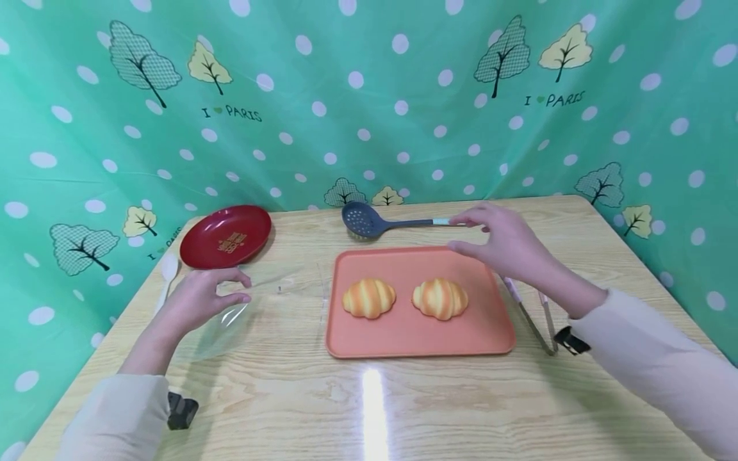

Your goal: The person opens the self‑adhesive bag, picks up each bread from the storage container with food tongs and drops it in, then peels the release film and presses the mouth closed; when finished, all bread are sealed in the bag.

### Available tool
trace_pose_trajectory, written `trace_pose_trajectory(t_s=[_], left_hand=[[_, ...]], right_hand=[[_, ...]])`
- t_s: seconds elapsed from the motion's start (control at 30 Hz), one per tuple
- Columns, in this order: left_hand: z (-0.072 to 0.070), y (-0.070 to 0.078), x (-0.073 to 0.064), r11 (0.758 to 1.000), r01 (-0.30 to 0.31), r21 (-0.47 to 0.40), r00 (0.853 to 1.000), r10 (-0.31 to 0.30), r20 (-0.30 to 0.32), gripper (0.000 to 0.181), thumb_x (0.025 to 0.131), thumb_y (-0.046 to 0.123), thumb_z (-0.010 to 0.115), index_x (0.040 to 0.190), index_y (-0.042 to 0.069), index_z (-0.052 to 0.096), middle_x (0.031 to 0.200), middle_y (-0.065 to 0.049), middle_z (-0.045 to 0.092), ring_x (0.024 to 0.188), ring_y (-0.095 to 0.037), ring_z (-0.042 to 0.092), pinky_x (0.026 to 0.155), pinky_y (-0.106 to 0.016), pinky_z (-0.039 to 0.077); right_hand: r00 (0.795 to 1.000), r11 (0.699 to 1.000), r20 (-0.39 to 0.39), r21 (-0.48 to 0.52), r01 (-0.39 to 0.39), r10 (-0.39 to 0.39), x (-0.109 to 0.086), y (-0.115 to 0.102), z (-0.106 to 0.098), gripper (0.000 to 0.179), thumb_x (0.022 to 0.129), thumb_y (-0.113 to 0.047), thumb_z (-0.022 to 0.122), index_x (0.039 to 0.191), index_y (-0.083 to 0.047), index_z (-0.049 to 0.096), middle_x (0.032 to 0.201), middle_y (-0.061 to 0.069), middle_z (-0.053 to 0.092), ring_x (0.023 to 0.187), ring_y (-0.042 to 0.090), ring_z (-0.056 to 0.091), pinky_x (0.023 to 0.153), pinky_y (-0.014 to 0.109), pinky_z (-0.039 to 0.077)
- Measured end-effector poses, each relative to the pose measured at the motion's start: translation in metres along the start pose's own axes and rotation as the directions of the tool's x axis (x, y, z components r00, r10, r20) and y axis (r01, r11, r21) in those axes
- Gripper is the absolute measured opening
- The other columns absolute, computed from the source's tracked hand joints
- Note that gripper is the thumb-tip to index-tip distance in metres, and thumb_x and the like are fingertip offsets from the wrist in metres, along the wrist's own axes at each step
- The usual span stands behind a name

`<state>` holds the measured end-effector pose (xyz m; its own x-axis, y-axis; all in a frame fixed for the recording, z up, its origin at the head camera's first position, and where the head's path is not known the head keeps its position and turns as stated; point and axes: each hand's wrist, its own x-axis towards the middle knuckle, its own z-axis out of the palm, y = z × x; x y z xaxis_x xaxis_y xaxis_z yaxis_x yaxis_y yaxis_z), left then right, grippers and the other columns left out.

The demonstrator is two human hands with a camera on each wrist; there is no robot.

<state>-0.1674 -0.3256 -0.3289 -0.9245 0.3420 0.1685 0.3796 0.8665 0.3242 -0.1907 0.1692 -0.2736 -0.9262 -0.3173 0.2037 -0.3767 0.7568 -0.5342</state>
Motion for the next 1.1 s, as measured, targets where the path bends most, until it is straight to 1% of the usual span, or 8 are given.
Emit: trace_pose_trajectory(t_s=[0.17,0.3,0.5,0.6,0.73,0.87,1.0,1.1], left_hand=[[0.0,0.001,0.0,1.0,0.006,-0.001,1.0,-0.006,0.003,0.03,0.076,0.014,0.091,0.102,0.011,0.076,0.103,-0.012,0.073,0.101,-0.039,0.064,0.082,-0.057,0.057],[-0.001,0.001,0.0,1.0,0.008,-0.003,1.0,-0.008,0.004,0.031,0.076,0.014,0.092,0.102,0.011,0.075,0.104,-0.011,0.073,0.101,-0.039,0.064,0.083,-0.058,0.057],[-0.002,0.002,0.0,1.0,-0.001,-0.001,1.0,0.001,0.007,0.032,0.075,0.015,0.092,0.102,0.011,0.076,0.104,-0.012,0.073,0.101,-0.039,0.064,0.083,-0.058,0.057],[-0.002,0.003,-0.001,1.0,-0.01,-0.001,1.0,0.01,0.005,0.032,0.075,0.014,0.092,0.102,0.01,0.076,0.103,-0.011,0.073,0.101,-0.039,0.065,0.083,-0.058,0.057],[-0.002,0.003,0.0,1.0,-0.017,-0.005,1.0,0.017,0.005,0.03,0.076,0.013,0.091,0.102,0.01,0.076,0.103,-0.011,0.073,0.1,-0.039,0.065,0.083,-0.058,0.057],[-0.002,0.002,0.0,1.0,-0.012,-0.006,1.0,0.012,0.01,0.029,0.076,0.013,0.091,0.101,0.01,0.076,0.102,-0.011,0.074,0.1,-0.038,0.065,0.083,-0.058,0.057],[-0.001,0.002,0.0,1.0,0.0,0.0,1.0,0.0,0.014,0.029,0.077,0.014,0.091,0.102,0.011,0.076,0.103,-0.011,0.074,0.1,-0.038,0.065,0.083,-0.057,0.057],[-0.001,0.003,-0.001,1.0,0.002,0.005,1.0,-0.002,0.014,0.03,0.077,0.015,0.091,0.102,0.011,0.076,0.103,-0.01,0.073,0.1,-0.038,0.065,0.082,-0.057,0.057]], right_hand=[[0.998,0.999,-0.051,-0.003,-0.048,0.047,-0.02,0.021,-0.009,0.051,0.095,-0.034,0.074,0.137,-0.006,0.062,0.135,0.019,0.059,0.122,0.038,0.054,0.098,0.057,0.048],[0.993,0.997,-0.084,0.005,-0.078,0.078,-0.035,0.037,-0.012,0.059,0.096,-0.036,0.072,0.142,-0.002,0.055,0.136,0.022,0.058,0.124,0.04,0.052,0.098,0.058,0.048],[0.986,0.99,-0.089,0.026,-0.137,0.139,-0.055,0.062,-0.011,0.065,0.096,-0.035,0.072,0.145,0.001,0.05,0.136,0.026,0.056,0.123,0.043,0.052,0.096,0.06,0.048],[0.984,0.987,-0.079,0.03,-0.158,0.16,-0.063,0.073,-0.01,0.067,0.097,-0.035,0.072,0.146,0.004,0.048,0.138,0.03,0.053,0.122,0.047,0.051,0.095,0.062,0.048],[0.975,0.977,-0.048,0.026,-0.214,0.215,-0.073,0.085,-0.006,0.072,0.097,-0.038,0.07,0.148,0.006,0.043,0.14,0.034,0.049,0.123,0.051,0.049,0.095,0.064,0.046],[0.959,0.959,-0.011,0.006,-0.283,0.284,-0.081,0.095,-0.003,0.079,0.097,-0.045,0.068,0.15,0.007,0.039,0.14,0.036,0.048,0.124,0.055,0.047,0.093,0.068,0.045],[0.943,0.943,0.019,-0.014,-0.332,0.332,-0.085,0.103,0.001,0.085,0.099,-0.05,0.063,0.149,0.011,0.035,0.14,0.038,0.047,0.127,0.056,0.044,0.093,0.069,0.044],[0.931,0.933,0.05,-0.029,-0.36,0.361,-0.087,0.11,0.003,0.087,0.1,-0.052,0.059,0.148,0.015,0.034,0.138,0.041,0.046,0.126,0.057,0.045,0.093,0.068,0.045]])
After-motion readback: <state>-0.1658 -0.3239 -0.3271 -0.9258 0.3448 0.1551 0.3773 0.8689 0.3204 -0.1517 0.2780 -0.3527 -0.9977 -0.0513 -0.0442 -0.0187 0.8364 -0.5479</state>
